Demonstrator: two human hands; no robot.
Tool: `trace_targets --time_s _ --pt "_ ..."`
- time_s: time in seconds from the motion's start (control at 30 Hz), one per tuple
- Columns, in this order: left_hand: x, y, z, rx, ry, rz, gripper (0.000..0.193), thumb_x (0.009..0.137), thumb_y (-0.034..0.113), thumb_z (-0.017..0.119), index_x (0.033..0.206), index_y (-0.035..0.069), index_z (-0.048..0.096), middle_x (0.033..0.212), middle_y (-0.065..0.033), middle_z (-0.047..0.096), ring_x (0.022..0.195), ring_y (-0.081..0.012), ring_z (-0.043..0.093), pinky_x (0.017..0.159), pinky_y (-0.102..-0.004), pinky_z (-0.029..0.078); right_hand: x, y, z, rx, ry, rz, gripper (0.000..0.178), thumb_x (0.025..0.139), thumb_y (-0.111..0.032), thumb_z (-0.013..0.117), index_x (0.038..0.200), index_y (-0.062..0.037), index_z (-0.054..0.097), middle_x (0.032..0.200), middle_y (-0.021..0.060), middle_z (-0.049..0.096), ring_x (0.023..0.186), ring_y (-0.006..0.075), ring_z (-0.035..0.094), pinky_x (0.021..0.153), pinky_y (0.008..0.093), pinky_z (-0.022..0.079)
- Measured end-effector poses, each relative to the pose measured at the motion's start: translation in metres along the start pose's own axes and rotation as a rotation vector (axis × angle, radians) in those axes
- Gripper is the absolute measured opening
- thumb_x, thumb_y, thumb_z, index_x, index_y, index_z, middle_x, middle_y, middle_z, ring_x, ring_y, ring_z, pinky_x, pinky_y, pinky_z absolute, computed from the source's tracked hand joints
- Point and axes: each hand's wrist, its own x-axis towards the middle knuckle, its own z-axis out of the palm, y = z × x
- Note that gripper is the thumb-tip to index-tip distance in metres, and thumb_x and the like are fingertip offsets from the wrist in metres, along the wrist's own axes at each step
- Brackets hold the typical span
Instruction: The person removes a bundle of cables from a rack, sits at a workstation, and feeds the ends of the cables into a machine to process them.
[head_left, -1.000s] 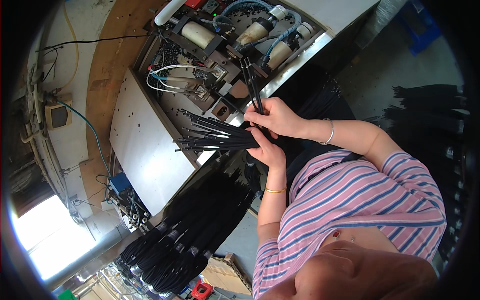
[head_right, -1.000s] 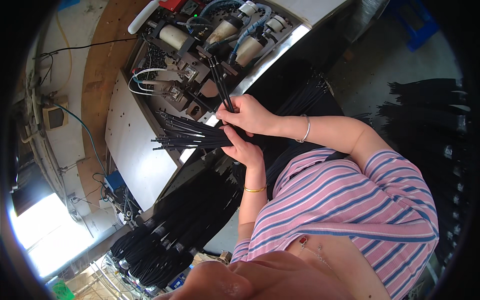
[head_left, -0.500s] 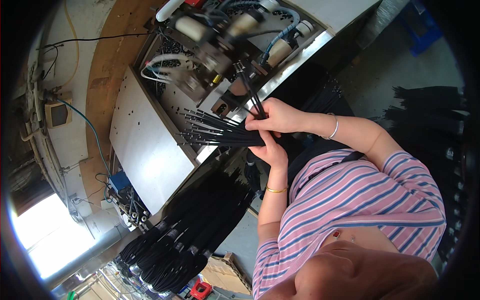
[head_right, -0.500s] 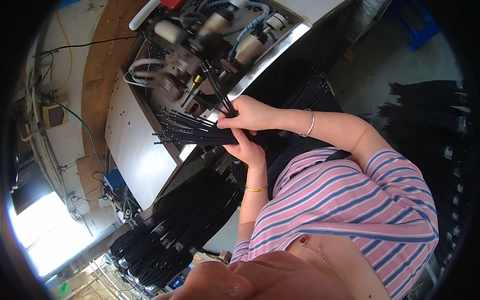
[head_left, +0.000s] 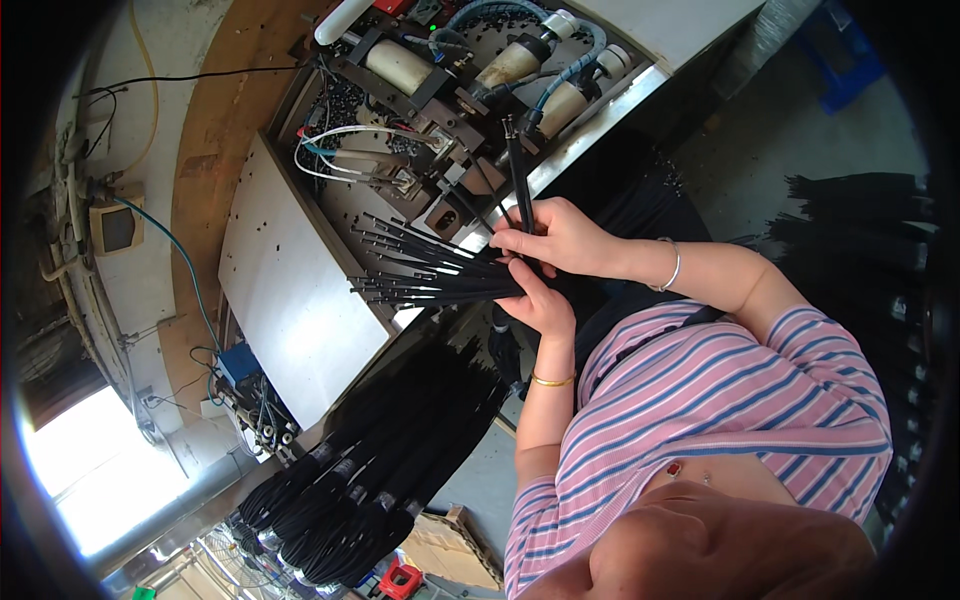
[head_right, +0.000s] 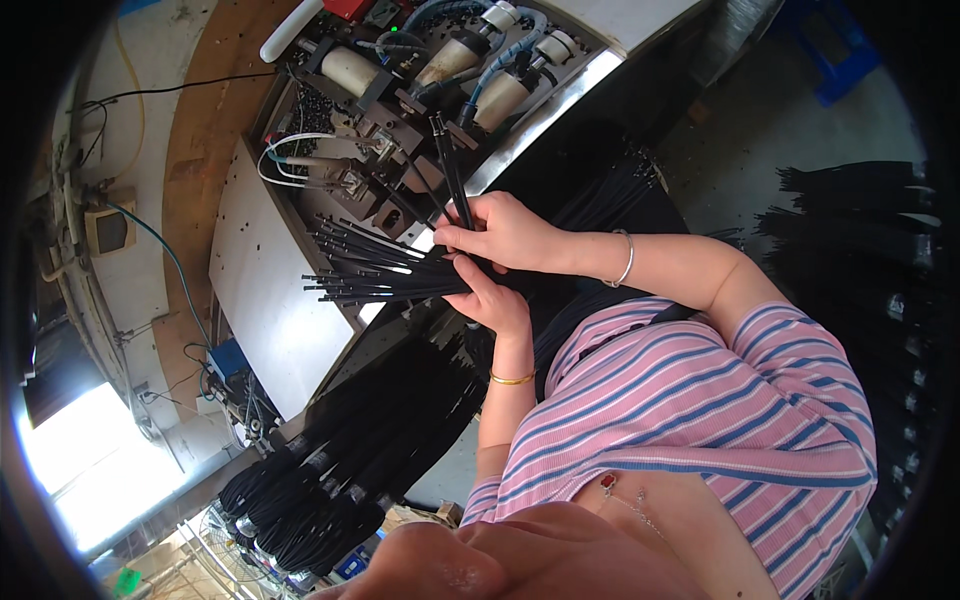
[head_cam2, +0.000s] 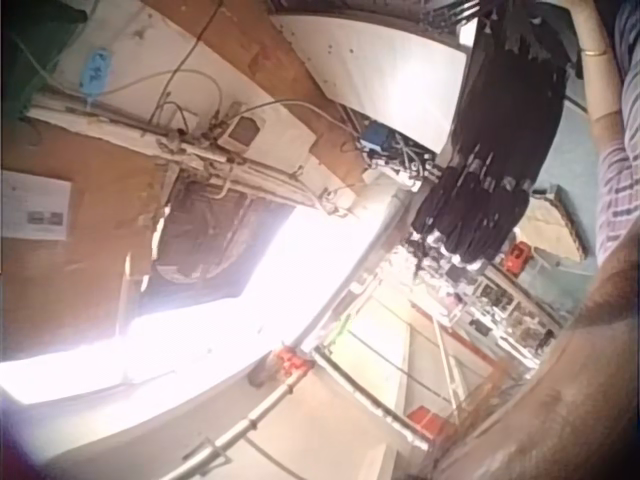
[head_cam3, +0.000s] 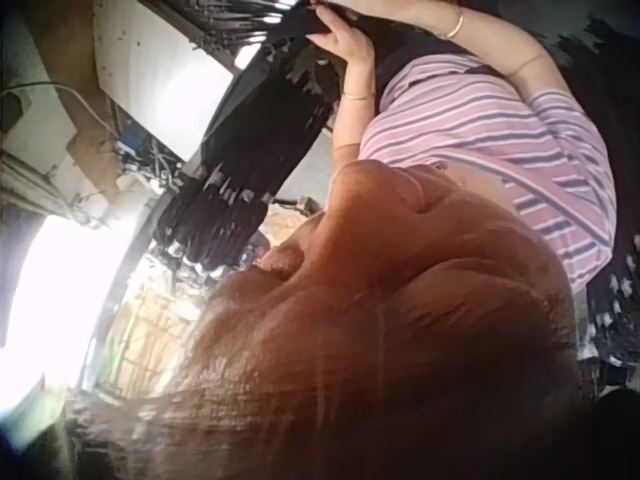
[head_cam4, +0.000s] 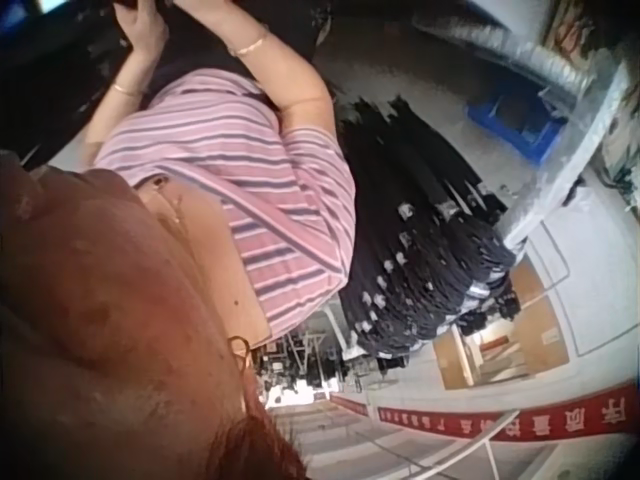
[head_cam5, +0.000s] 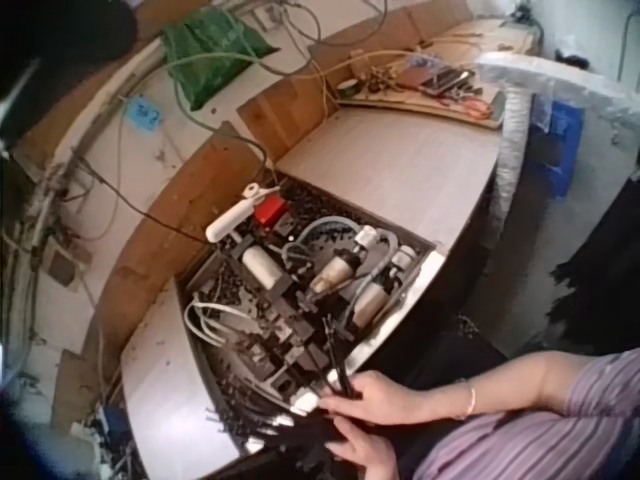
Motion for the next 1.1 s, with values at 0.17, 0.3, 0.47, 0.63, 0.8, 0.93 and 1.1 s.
trace_targets --time_s 0.17,0.3,0.47,0.63,0.8,0.93,1.1 --pt "0.005 -0.012 -0.007 -0.014 0.019 -0.015 0.026 0.100 0.019 0.046 0.117 -0.001 0.047 0.098 -0.0066 0.059 0.071 -0.0082 0.054 0.052 -0.0189 0.039 0.006 -0.007 0.002 -0.020 -0.029 0.024 0.023 0.090 -0.025 0.062 0.090 -0.0022 0.065 0.068 0.0014 0.063 0.044 0.0052 0.049 0.035 0.0207 0.037" --pt "0.010 -0.020 -0.017 -0.002 0.035 -0.029 0.027 0.101 0.020 0.046 0.118 -0.001 0.049 0.094 -0.0051 0.059 0.070 -0.0069 0.053 0.052 -0.0188 0.039 0.013 -0.005 0.006 0.001 -0.002 0.060 0.028 0.090 -0.028 0.061 0.087 -0.0006 0.065 0.065 0.0021 0.062 0.044 0.0053 0.049 0.034 0.0216 0.037" --pt "0.015 -0.010 -0.010 -0.027 0.052 -0.045 0.028 0.100 0.022 0.047 0.117 0.000 0.049 0.095 -0.0052 0.059 0.070 -0.0070 0.053 0.052 -0.0191 0.038 0.016 -0.006 0.013 0.026 0.054 0.059 0.029 0.090 -0.028 0.062 0.085 0.0008 0.066 0.063 0.0022 0.061 0.043 0.0054 0.048 0.034 0.0218 0.036" --pt "0.019 -0.003 -0.005 -0.029 0.063 -0.024 0.029 0.100 0.023 0.048 0.117 -0.001 0.049 0.096 -0.0053 0.059 0.071 -0.0069 0.054 0.052 -0.0196 0.038 0.019 -0.003 0.016 0.054 0.067 0.073 0.027 0.089 -0.026 0.064 0.085 0.0005 0.066 0.062 0.0013 0.060 0.043 0.0052 0.047 0.034 0.0220 0.034" --pt "0.017 -0.004 -0.010 -0.105 0.023 -0.101 0.030 0.101 0.024 0.046 0.117 -0.001 0.048 0.092 -0.0042 0.057 0.067 -0.0066 0.051 0.052 -0.0198 0.038 0.017 -0.007 0.013 0.055 0.026 0.087 0.027 0.089 -0.028 0.064 0.087 -0.0012 0.066 0.064 0.0013 0.060 0.043 0.0056 0.048 0.034 0.0215 0.035" --pt "0.014 -0.004 -0.003 -0.115 -0.008 -0.098 0.030 0.101 0.025 0.046 0.117 0.000 0.049 0.091 -0.0046 0.057 0.066 -0.0069 0.051 0.052 -0.0196 0.038 0.018 -0.007 0.005 -0.105 -0.087 0.084 0.026 0.088 -0.028 0.065 0.091 -0.0027 0.067 0.067 0.0021 0.061 0.043 0.0067 0.050 0.034 0.0210 0.038" --pt "0.001 -0.004 -0.007 -0.091 0.035 -0.122 0.029 0.100 0.024 0.046 0.116 0.000 0.049 0.091 -0.0043 0.057 0.065 -0.0074 0.052 0.051 -0.0201 0.039 0.009 -0.007 0.003 -0.175 -0.110 0.035 0.024 0.086 -0.024 0.066 0.094 -0.0017 0.068 0.068 0.0021 0.062 0.045 0.0076 0.053 0.036 0.0210 0.039"
